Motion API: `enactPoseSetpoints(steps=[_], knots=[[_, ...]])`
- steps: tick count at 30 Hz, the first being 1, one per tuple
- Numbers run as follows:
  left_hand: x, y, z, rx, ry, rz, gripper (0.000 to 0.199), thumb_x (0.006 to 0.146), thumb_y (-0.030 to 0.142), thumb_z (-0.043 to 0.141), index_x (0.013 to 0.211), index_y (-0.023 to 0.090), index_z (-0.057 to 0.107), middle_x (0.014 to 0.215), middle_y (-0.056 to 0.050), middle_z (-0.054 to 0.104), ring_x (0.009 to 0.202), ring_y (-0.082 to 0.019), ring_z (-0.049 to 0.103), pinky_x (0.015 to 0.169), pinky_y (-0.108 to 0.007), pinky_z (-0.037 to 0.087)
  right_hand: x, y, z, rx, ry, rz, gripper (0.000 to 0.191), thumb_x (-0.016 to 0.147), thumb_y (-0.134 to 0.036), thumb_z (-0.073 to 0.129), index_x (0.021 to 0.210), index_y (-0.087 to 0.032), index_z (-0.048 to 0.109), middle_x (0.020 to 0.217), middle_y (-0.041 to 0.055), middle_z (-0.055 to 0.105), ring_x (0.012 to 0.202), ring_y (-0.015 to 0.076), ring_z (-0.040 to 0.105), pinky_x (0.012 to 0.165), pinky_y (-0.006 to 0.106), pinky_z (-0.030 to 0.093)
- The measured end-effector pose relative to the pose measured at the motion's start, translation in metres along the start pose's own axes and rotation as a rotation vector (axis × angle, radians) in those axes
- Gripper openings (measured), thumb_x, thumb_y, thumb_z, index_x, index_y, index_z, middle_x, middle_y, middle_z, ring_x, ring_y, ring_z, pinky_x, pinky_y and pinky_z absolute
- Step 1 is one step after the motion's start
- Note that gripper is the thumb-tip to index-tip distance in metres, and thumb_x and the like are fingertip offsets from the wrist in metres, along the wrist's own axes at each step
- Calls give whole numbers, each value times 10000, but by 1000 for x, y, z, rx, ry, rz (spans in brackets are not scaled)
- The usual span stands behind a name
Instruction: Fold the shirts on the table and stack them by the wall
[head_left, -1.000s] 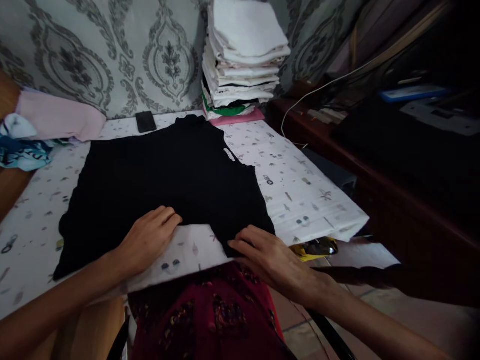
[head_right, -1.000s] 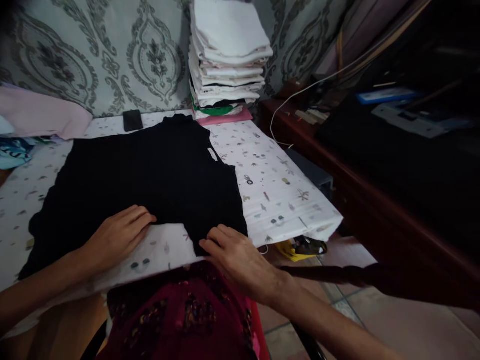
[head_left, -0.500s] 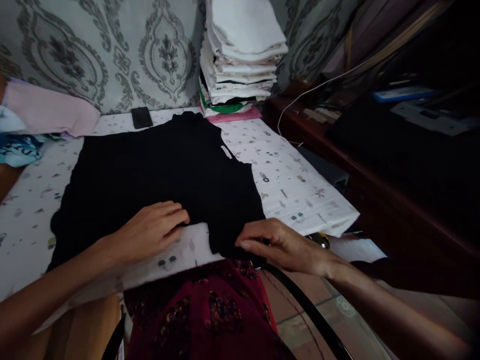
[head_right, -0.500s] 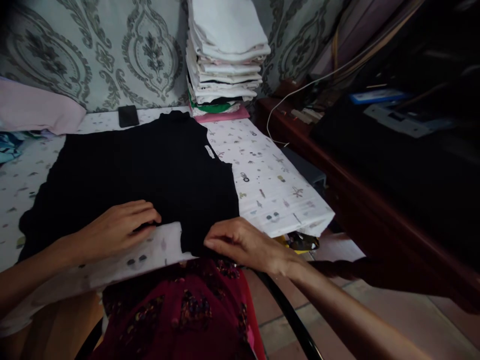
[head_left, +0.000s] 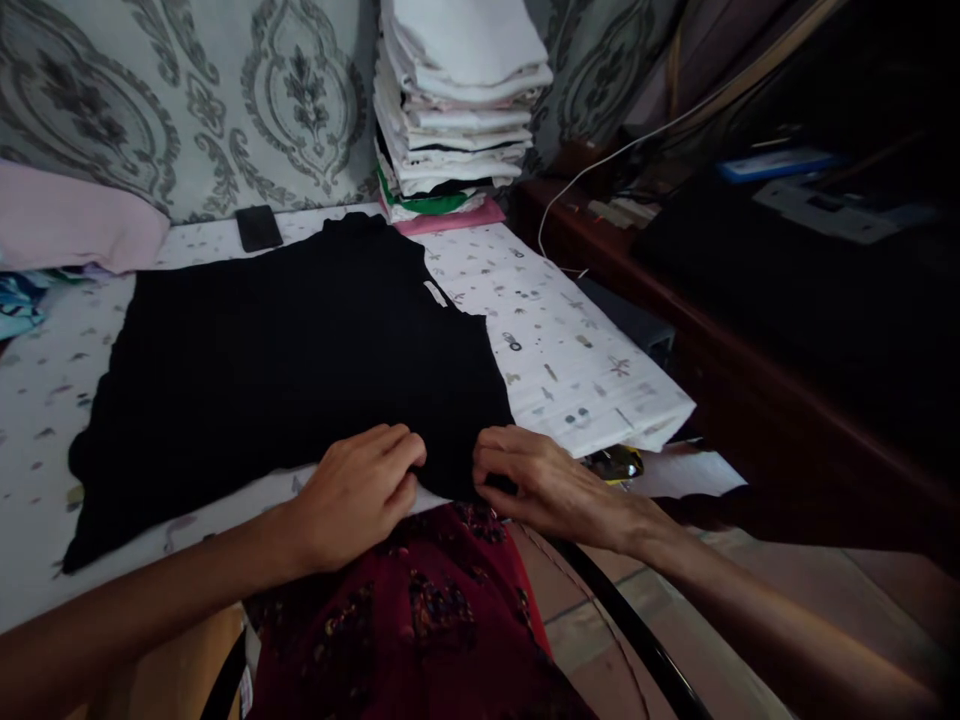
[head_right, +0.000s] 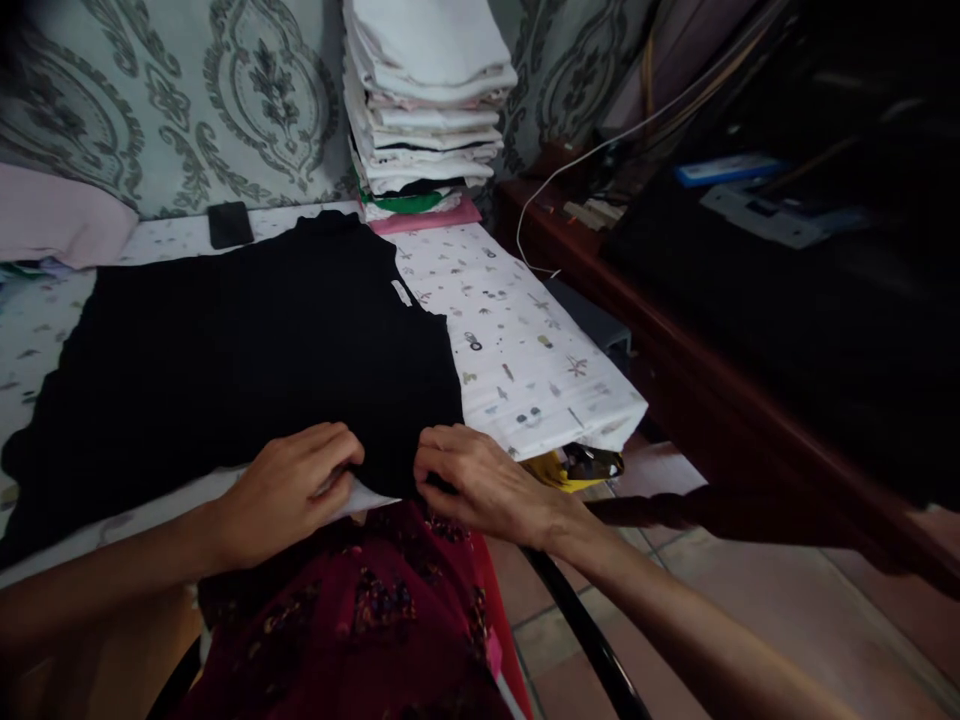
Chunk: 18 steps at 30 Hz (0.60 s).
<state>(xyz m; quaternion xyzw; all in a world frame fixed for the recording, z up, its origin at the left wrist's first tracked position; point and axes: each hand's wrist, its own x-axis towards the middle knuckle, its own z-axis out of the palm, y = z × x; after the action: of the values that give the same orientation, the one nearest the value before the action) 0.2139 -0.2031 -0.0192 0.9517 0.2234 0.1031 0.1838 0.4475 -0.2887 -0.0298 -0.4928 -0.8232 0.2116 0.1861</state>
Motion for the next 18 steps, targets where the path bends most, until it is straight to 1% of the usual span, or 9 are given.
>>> enactPoseSetpoints(steps=[4,7,9,11,13,15,16,18], knots=[[5,2,-14,-272,63,-110,114,869,126,428,841,216,493,791,27,545,630,-107,500,588,-246,424,1,6,-3,95,-30,-12,134,834,-78,531,785,-189,588,808,18,576,741,137,528,689,261,403],[7,2,-18,-431,92,-165,114,885,131,421,848,216,486,775,30,535,630,-98,523,553,-216,422,0,9,-3,142,-34,-1,129,812,-73,539,777,-189,583,811,17,580,744,136,528,686,263,405],[5,1,-16,-449,83,-151,97,892,139,432,877,216,488,815,20,554,661,-99,552,558,-208,440,0,9,-4,171,-33,7,130,811,-73,537,767,-187,580,804,17,573,741,134,522,672,260,402],[1,-1,-12,-313,49,-62,77,896,151,452,900,214,497,864,5,574,714,-116,572,599,-226,464,-1,7,-5,195,-34,22,132,815,-74,532,759,-185,577,799,15,568,743,131,518,664,257,397],[-4,-3,-7,-74,-9,65,51,905,183,485,929,208,522,925,-23,600,806,-161,586,652,-269,486,-1,5,-7,213,-41,38,132,818,-72,531,762,-184,573,804,15,568,757,132,520,669,257,396],[-8,-4,-2,134,-64,161,64,918,188,492,947,197,549,961,-50,615,870,-204,582,687,-312,499,0,5,-9,220,-61,43,131,816,-67,535,764,-183,566,813,12,567,766,131,521,669,255,392],[-9,-5,-1,201,-81,190,80,924,172,480,943,189,557,954,-56,617,873,-212,576,700,-326,503,0,5,-11,215,-76,43,130,813,-63,539,768,-183,562,820,11,566,767,129,520,666,253,389],[-9,-5,1,266,-93,224,138,930,122,439,911,178,563,913,-56,609,844,-207,566,715,-336,506,1,4,-16,182,-120,49,140,808,-49,538,770,-184,550,830,7,561,761,124,515,658,249,381]])
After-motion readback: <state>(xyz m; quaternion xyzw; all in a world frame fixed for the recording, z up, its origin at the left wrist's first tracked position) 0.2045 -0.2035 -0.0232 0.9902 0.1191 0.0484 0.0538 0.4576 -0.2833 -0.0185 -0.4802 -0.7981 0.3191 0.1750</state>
